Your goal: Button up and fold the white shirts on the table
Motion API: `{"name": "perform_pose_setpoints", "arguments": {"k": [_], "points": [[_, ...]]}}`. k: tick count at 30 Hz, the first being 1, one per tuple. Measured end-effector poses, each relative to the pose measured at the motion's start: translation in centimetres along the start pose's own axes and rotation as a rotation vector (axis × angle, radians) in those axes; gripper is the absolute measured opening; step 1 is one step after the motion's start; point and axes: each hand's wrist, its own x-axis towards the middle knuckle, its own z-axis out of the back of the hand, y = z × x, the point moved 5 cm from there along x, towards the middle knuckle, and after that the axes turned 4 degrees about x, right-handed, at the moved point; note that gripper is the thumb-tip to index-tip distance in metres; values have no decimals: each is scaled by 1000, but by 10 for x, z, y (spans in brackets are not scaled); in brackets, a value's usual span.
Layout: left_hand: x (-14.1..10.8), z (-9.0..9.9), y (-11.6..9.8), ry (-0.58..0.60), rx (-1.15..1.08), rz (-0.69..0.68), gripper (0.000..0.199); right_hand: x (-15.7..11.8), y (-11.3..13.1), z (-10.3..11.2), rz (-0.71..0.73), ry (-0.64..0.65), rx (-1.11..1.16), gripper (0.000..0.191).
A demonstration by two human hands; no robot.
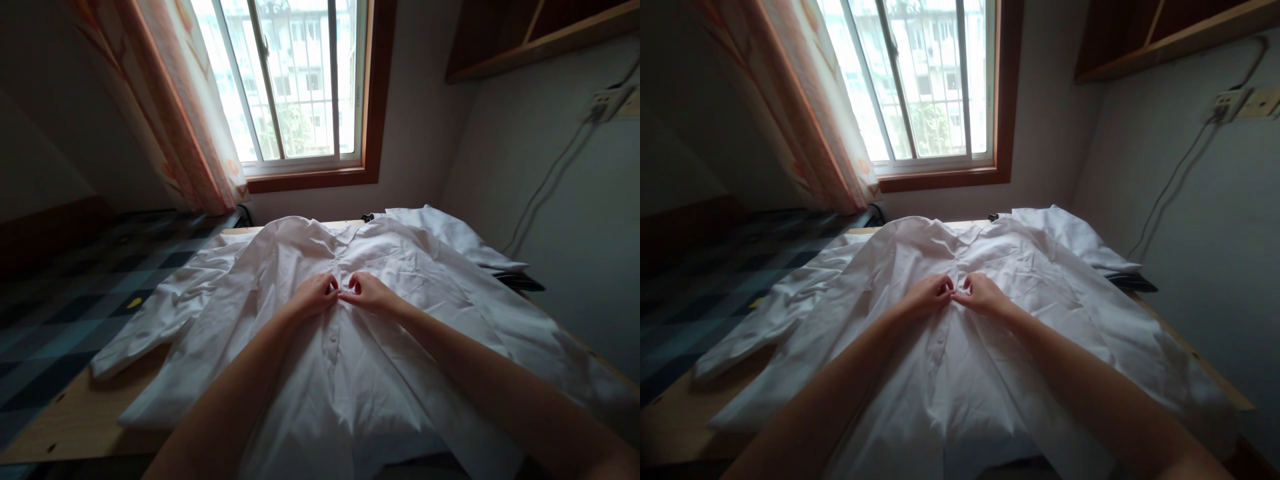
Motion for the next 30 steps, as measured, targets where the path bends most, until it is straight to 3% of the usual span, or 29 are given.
{"name": "perform_pose_setpoints", "arguments": {"k": [10,23,30], "points": [[0,-5,2,-12,51,-10,19,-5,3,1,-17,11,-60,9],[-7,1,-18,1,225,-37,19,-3,-2,10,-72,-12,-30,12],[-6,1,-21,-54,167,-12,19,-2,-5,19,-38,-45,189,15]]}}
